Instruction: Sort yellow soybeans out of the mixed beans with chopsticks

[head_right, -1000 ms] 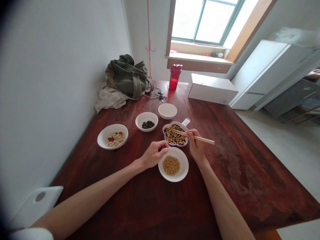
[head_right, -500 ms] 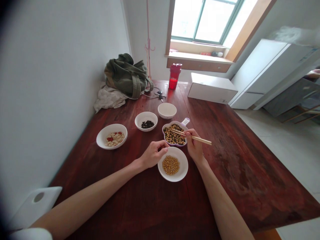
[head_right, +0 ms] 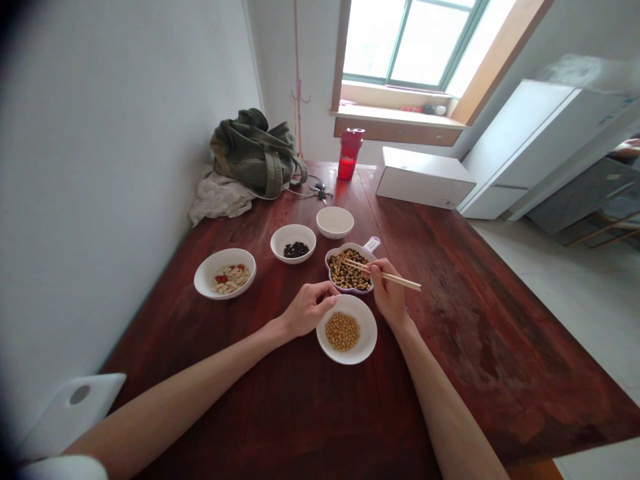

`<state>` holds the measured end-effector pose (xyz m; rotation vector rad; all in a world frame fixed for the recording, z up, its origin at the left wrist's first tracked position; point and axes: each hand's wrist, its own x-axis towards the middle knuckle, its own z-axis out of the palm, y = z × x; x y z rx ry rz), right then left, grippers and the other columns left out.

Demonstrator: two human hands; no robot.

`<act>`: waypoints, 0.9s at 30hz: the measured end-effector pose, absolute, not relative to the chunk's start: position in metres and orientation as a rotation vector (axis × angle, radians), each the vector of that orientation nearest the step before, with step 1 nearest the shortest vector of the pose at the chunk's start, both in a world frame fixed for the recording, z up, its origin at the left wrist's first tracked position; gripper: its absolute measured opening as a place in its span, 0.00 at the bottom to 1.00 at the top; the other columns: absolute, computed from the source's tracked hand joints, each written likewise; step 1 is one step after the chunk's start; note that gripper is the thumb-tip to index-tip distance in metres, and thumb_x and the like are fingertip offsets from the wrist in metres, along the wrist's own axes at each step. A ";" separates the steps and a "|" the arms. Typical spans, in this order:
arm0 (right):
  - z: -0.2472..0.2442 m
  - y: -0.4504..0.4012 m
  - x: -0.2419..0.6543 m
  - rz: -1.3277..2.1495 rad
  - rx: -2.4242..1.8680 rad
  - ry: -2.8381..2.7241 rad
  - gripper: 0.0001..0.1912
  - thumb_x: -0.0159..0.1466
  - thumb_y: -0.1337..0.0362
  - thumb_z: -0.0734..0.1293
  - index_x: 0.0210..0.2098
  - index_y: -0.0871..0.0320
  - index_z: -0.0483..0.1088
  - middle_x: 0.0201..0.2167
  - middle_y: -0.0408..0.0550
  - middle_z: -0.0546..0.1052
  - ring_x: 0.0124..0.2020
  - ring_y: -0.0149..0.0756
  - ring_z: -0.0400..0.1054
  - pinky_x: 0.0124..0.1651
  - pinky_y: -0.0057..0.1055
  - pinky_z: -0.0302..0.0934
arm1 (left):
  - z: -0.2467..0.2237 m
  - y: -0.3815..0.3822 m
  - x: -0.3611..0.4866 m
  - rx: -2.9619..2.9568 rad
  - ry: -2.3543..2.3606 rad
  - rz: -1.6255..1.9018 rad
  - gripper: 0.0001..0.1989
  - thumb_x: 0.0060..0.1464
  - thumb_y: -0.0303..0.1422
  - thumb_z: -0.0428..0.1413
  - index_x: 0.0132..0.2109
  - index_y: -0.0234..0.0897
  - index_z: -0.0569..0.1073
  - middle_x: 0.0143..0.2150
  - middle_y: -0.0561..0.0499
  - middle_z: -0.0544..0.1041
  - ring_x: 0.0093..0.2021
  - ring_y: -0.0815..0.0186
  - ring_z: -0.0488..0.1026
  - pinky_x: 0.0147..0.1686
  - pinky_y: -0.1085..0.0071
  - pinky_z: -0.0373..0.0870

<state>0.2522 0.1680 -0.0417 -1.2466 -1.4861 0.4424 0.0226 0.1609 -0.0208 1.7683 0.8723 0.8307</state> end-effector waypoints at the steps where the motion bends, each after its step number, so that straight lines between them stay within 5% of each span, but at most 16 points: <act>1: -0.041 0.168 0.252 0.443 -1.248 -1.487 0.13 0.73 0.53 0.61 0.39 0.52 0.71 0.35 0.46 0.79 0.39 0.42 0.75 0.42 0.39 0.69 | -0.021 0.161 0.023 1.769 0.875 0.829 0.10 0.61 0.33 0.54 0.36 0.32 0.78 0.29 0.51 0.77 0.29 0.69 0.70 0.30 0.74 0.63; 27: -0.042 0.170 0.257 0.590 -1.163 -1.283 0.12 0.71 0.53 0.65 0.38 0.53 0.73 0.35 0.45 0.80 0.37 0.40 0.78 0.45 0.40 0.73 | -0.022 0.161 0.023 1.763 0.872 0.821 0.10 0.61 0.32 0.53 0.36 0.32 0.78 0.29 0.52 0.76 0.28 0.70 0.68 0.29 0.75 0.61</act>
